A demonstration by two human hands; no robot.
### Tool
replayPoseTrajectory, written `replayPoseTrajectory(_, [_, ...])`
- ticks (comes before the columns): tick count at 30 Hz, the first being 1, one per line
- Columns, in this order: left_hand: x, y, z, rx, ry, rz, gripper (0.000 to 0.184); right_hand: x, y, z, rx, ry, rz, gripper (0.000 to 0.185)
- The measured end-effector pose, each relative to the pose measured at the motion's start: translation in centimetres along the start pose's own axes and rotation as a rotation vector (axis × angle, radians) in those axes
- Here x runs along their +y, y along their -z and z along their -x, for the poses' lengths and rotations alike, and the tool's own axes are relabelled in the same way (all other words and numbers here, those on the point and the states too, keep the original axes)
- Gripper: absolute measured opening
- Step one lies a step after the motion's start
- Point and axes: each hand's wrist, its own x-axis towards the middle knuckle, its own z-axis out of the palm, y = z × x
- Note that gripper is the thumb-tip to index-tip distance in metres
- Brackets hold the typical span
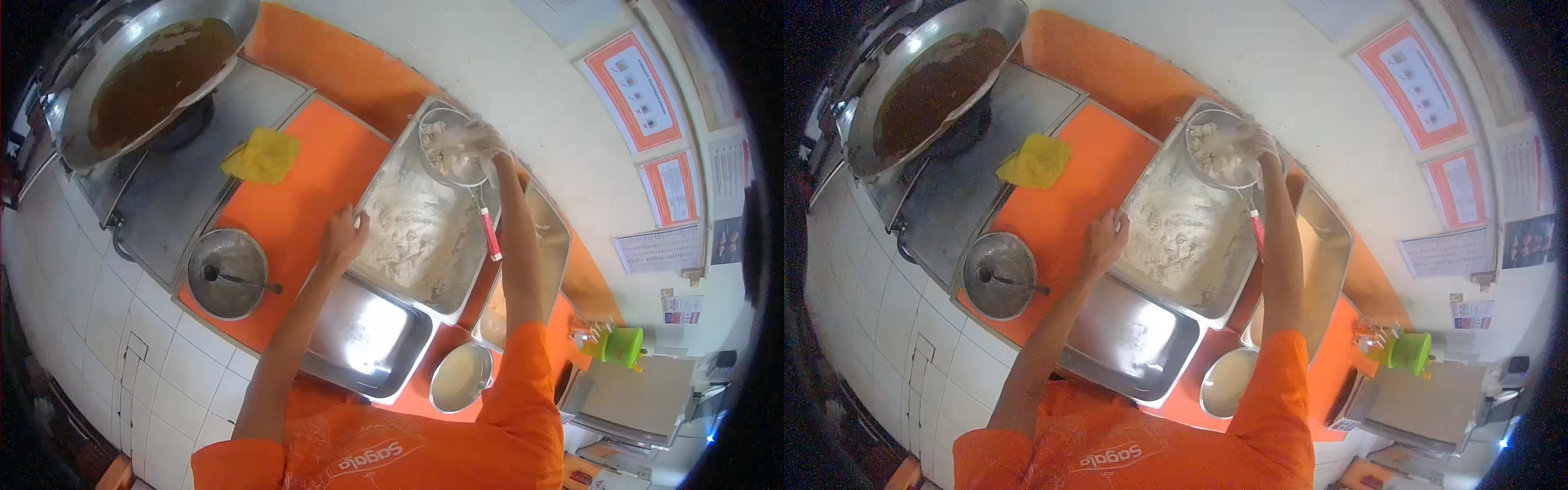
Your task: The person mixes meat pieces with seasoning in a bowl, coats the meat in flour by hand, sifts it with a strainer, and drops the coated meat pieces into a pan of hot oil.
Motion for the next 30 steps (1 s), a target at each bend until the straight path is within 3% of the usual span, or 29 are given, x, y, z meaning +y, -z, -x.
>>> replayPoseTrajectory(6, [0.3,0.1,-0.1,0.027,0.003,-0.018,0.034,5.1,-3.9,-2.2,-0.016,0.048,0.309,0.045])
replayPoseTrajectory(13, [0.4,0.1,-0.1,0.006,0.013,-0.049,0.035,1.1,-0.2,-1.2,-0.486,0.170,0.713,0.038])
replayPoseTrajectory(17, [0.3,0.2,-0.1,0.015,-0.009,-0.050,0.034,6.0,-3.9,-2.2,-0.045,0.276,-0.068,0.025])
replayPoseTrajectory(18, [0.5,0.4,-0.1,0.009,-0.005,-0.048,0.033,6.9,-4.6,-2.5,-0.007,0.298,-0.099,0.022])
replayPoseTrajectory(20, [0.8,0.5,0.0,0.011,-0.003,-0.049,0.033,1.3,-3.1,-0.4,-0.063,0.210,0.116,0.022])
replayPoseTrajectory(22, [0.8,0.5,0.1,0.021,-0.002,-0.040,0.033,-1.4,-2.8,0.3,-0.263,0.136,0.503,0.029])
replayPoseTrajectory(23, [0.6,0.3,0.2,0.028,0.000,-0.031,0.032,0.0,-4.8,1.3,-0.201,0.103,0.176,0.037])
replayPoseTrajectory(26, [0.3,0.0,-0.2,0.029,-0.016,-0.052,0.031,0.3,-9.3,2.5,0.234,0.266,0.282,0.048])
replayPoseTrajectory(28, [-0.1,0.0,-0.3,0.047,-0.023,-0.063,0.031,-0.1,-9.9,2.2,0.176,0.240,0.377,0.052])
replayPoseTrajectory(30, [0.0,-0.4,-0.1,0.082,-0.032,-0.047,0.031,-2.1,-5.5,3.1,-0.238,0.063,0.504,0.051])
